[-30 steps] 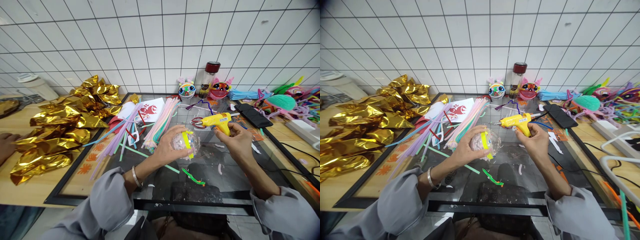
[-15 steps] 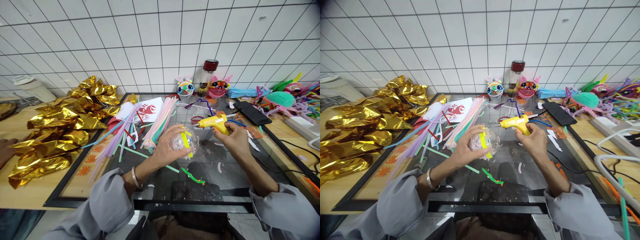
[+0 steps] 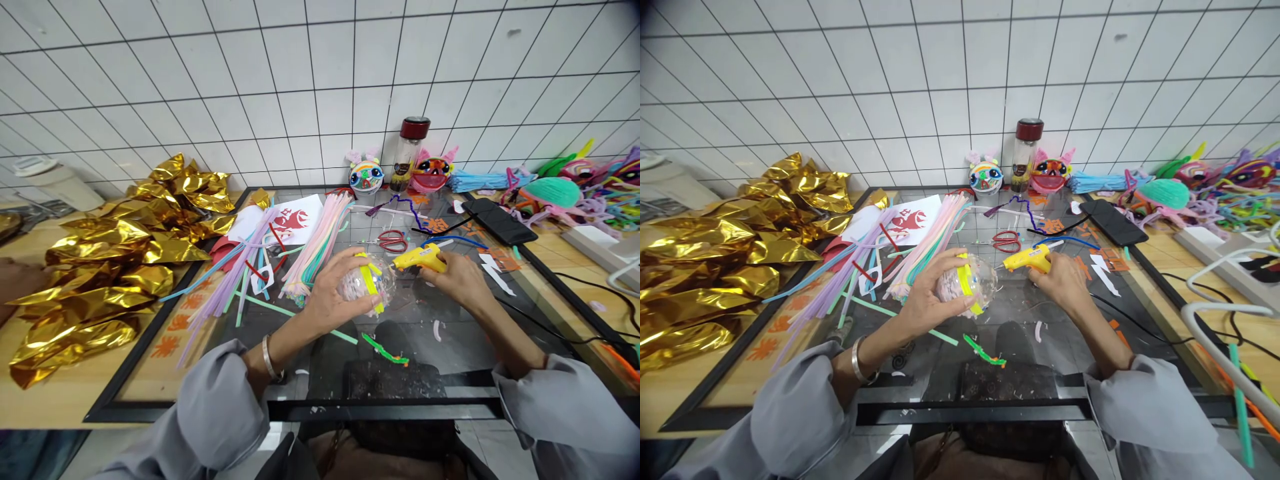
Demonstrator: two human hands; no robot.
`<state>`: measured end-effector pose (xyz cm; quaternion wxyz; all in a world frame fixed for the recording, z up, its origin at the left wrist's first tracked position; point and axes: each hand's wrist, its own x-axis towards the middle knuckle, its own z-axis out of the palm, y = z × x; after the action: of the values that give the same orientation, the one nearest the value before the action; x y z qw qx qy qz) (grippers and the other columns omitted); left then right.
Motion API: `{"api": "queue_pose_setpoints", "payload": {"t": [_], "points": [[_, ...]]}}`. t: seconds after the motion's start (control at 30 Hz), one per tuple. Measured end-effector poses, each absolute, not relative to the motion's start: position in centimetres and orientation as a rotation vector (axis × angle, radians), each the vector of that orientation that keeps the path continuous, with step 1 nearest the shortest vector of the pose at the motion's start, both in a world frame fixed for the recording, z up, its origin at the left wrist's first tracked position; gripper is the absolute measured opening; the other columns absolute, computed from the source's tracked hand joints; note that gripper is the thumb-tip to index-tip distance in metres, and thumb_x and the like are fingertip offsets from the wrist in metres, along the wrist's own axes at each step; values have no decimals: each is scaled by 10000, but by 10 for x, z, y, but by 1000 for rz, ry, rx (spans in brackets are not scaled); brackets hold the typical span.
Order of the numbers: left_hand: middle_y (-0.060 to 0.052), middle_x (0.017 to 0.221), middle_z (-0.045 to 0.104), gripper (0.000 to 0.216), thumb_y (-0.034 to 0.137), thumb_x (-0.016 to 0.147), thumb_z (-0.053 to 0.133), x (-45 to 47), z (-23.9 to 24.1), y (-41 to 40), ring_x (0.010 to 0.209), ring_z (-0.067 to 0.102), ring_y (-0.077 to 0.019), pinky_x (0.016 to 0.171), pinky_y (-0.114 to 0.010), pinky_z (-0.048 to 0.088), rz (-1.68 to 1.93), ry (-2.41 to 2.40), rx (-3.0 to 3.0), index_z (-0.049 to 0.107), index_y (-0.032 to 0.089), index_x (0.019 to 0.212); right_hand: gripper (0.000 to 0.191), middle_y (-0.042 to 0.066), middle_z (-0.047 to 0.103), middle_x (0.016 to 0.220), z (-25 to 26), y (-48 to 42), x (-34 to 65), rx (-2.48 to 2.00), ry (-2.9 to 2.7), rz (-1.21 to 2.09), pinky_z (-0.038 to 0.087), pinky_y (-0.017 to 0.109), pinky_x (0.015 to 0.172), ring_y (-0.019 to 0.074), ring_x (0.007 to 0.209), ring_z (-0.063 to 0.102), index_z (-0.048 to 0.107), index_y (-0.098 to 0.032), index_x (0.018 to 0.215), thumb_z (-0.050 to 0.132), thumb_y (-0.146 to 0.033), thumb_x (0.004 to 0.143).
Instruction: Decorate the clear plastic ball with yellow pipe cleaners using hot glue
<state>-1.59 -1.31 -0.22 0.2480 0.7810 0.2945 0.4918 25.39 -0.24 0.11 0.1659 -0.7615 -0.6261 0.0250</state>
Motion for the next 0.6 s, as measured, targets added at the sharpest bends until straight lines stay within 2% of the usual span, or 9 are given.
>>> {"api": "queue_pose_setpoints", "payload": {"t": [0.23, 0.47, 0.6], "points": [[-139, 1298, 613, 466, 341, 758, 777, -19, 2, -12, 1241, 589, -261, 1062, -455, 473, 1321, 776, 2214, 608, 213, 1173, 370, 131, 684, 816, 10, -4, 250, -2275, -1915, 142, 340, 300, 582, 266, 752, 636, 652, -129, 905, 532, -461, 796], [-141, 1306, 606, 461, 374, 772, 770, -20, 3, -15, 1249, 589, -260, 1051, -454, 491, 1310, 768, 2263, 606, 220, 1174, 369, 144, 683, 832, 4, -4, 250, -2231, -1905, 112, 366, 314, 598, 282, 765, 641, 665, -123, 915, 566, -453, 784], [-163, 1378, 557, 470, 370, 783, 758, -22, 4, -17, 1291, 562, -271, 1068, -454, 482, 1300, 766, 2319, 595, 219, 1197, 363, 154, 697, 880, 4, -6, 249, -2191, -1839, 104, 384, 318, 603, 292, 795, 650, 674, -127, 925, 588, -432, 748]]}}
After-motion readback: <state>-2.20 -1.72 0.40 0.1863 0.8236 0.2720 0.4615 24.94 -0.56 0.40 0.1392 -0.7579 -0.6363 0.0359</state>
